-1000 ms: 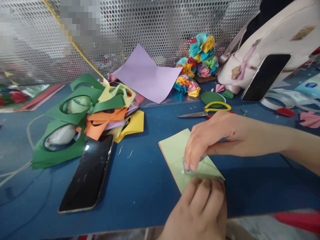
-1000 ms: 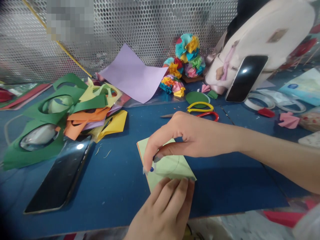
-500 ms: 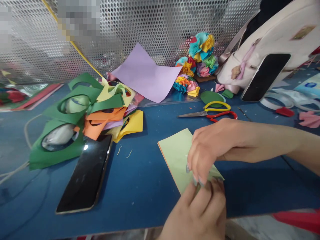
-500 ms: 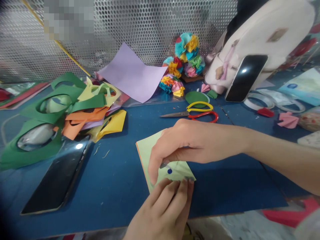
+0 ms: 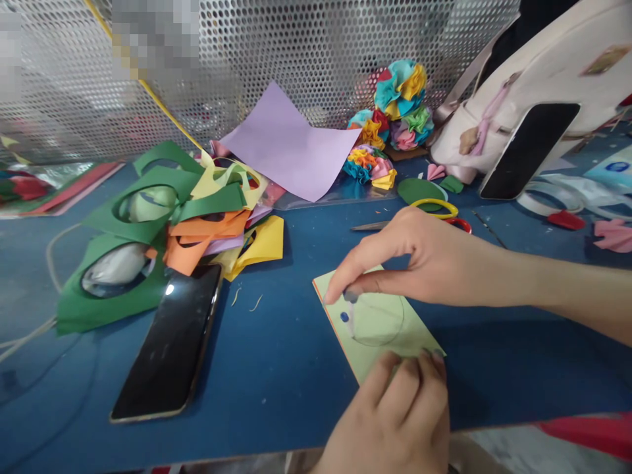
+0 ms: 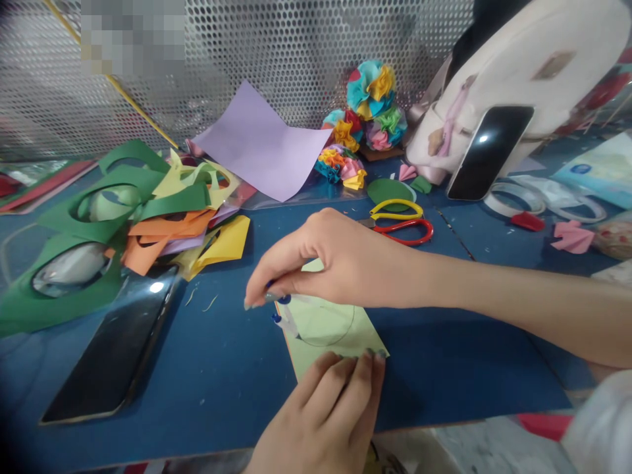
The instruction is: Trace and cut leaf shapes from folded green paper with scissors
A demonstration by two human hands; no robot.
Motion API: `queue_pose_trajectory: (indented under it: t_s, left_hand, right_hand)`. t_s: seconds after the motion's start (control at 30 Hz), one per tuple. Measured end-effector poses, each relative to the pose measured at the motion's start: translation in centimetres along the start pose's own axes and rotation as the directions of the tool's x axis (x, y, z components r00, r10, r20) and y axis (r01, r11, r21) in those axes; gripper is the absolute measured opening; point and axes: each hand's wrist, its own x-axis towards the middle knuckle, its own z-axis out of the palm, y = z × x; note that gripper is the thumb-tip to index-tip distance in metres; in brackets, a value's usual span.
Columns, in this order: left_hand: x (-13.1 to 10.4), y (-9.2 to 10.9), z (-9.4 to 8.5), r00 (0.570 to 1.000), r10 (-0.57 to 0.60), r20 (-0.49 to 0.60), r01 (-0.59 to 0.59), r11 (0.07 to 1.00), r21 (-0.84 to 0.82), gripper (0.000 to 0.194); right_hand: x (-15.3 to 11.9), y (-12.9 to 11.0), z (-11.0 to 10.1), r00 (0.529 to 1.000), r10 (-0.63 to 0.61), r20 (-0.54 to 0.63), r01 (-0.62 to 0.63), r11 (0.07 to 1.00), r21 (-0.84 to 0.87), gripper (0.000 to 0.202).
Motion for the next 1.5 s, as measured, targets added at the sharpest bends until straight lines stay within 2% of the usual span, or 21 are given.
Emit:
queue_pose_trajectory:
  t_s: [0.17, 0.27, 0.53, 0.7, 0.83, 1.07, 1.17, 1.27, 1.37, 1.4, 1.43, 1.5]
  left_hand:
    - [-0.1, 0.0, 0.1, 1.000, -0.006, -0.013, 0.006, 1.000, -0.001, 0.039]
    - [-0.1, 0.2, 0.1, 0.999, -0.016, -0.031, 0.016, 1.000, -0.009, 0.038]
    - [0.1, 0.2, 0.1, 1.000, -0.019, -0.010, 0.019, 1.000, -0.016, 0.038]
    - [0.0, 0.1, -0.2, 1.000, -0.014, 0.007, 0.015, 1.000, -0.015, 0.039]
    - [-0.1, 0.2, -0.1, 1.000, -0.015, 0.023, 0.015, 1.000, -0.023, 0.039]
    - [-0.1, 0.2, -0.2, 0.999, -0.001, 0.035, 0.002, 1.000, -0.016, 0.040]
    - [-0.1, 0.2, -0.3, 0.999, 0.002, 0.033, -0.002, 1.000, -0.007, 0.041]
    - [-0.1, 0.2, -0.4, 0.998, 0.008, 0.064, -0.009, 1.000, 0.008, 0.041]
    - [0.0, 0.3, -0.5, 0.997, 0.007, 0.079, -0.009, 0.999, 0.035, 0.040]
    - [0.1, 0.3, -0.6, 0.996, 0.001, 0.084, -0.004, 0.999, 0.036, 0.039]
    - [0.2, 0.3, -0.8, 0.996, -0.003, 0.089, 0.001, 1.000, 0.028, 0.039]
    - [0.6, 0.1, -1.3, 0.995, 0.002, 0.102, -0.002, 1.000, -0.006, 0.042]
  right_hand:
    - [0.9, 0.4, -0.1, 0.983, 0.102, -0.153, -0.110, 0.993, -0.042, 0.016]
    - [0.6, 0.2, -0.4, 0.969, 0.121, -0.213, -0.146, 0.984, -0.104, 0.012]
    - [-1.0, -0.4, -0.7, 0.968, 0.033, -0.251, -0.110, 0.948, -0.298, 0.007]
    - [-1.9, -0.6, -1.0, 0.964, -0.042, -0.263, -0.103, 0.850, -0.517, 0.017]
    - [-2.8, -0.7, -1.3, 0.955, -0.009, -0.298, -0.162, 0.823, -0.545, 0.024]
    - [-4.4, -0.5, -1.0, 0.953, 0.051, -0.300, -0.179, 0.891, -0.417, 0.042]
    - [-4.9, -0.6, -0.8, 0.953, 0.038, -0.300, -0.170, 0.886, -0.431, 0.039]
    - [-4.9, -0.7, -1.7, 0.951, 0.049, -0.306, -0.171, 0.906, -0.388, 0.032]
    - [-4.5, 0.6, -3.8, 0.902, 0.081, -0.423, -0.193, 0.954, -0.229, 0.029]
    - [-4.3, 1.5, -4.6, 0.868, 0.096, -0.487, -0.196, 0.968, -0.159, 0.026]
    - [-4.2, 2.6, -5.4, 0.844, 0.152, -0.514, -0.230, 0.969, -0.091, 0.019]
    - [-3.8, 5.4, -6.7, 0.800, 0.243, -0.548, -0.275, 0.961, 0.024, 0.017]
